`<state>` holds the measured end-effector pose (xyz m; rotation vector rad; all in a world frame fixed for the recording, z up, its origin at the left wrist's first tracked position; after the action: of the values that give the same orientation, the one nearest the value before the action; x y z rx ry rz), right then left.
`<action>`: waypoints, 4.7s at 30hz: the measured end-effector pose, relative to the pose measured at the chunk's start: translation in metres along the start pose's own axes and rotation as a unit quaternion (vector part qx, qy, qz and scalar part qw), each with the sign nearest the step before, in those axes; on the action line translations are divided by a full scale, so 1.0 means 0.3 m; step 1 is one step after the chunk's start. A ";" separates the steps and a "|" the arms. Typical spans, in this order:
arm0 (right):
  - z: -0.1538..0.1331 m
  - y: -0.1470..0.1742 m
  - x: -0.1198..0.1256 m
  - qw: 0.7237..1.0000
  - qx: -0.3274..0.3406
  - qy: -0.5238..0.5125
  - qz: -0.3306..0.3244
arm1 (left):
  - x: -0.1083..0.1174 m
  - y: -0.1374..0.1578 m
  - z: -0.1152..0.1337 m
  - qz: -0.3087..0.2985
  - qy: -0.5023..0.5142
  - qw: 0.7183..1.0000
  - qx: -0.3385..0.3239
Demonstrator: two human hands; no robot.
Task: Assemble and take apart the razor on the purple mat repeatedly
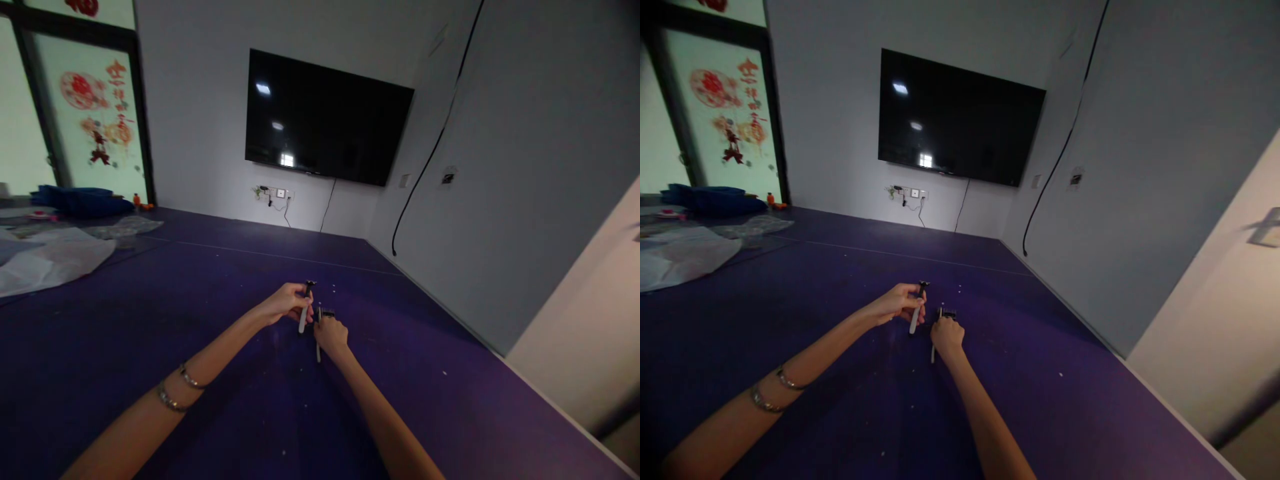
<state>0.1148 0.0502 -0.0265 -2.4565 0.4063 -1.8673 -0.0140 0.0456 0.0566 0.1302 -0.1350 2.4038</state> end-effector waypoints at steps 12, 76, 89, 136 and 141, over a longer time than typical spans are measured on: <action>0.024 -0.030 0.043 1.000 -0.006 0.000 0.005 | 0.000 -0.001 -0.022 -0.003 -0.004 1.000 0.009; -0.020 -0.074 0.372 0.867 0.238 -0.424 -0.108 | -0.049 -0.018 -0.119 0.126 -0.172 0.973 -0.082; -0.071 -0.028 0.399 0.845 0.281 -0.437 -0.127 | -0.047 -0.011 -0.110 0.142 -0.216 0.959 -0.115; -0.085 -0.002 0.411 0.853 0.295 -0.411 -0.131 | -0.055 -0.023 -0.132 0.134 -0.196 0.969 -0.068; -0.086 0.003 0.414 0.855 0.283 -0.414 -0.133 | -0.066 -0.024 -0.135 0.118 -0.163 0.978 -0.051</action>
<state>0.1207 0.0250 0.0978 -2.6038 -0.4705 -0.6259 0.0031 0.0434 0.0144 0.4842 -0.4470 2.5865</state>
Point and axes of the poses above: each hand's wrist, its own y-axis away from the middle knuckle, its own x-axis out of the back of the hand, z = x × y, the point moved 6 cm from there along -y, towards the middle knuckle, and after that the axes turned 7 degrees about -y, right-handed, at the moved point
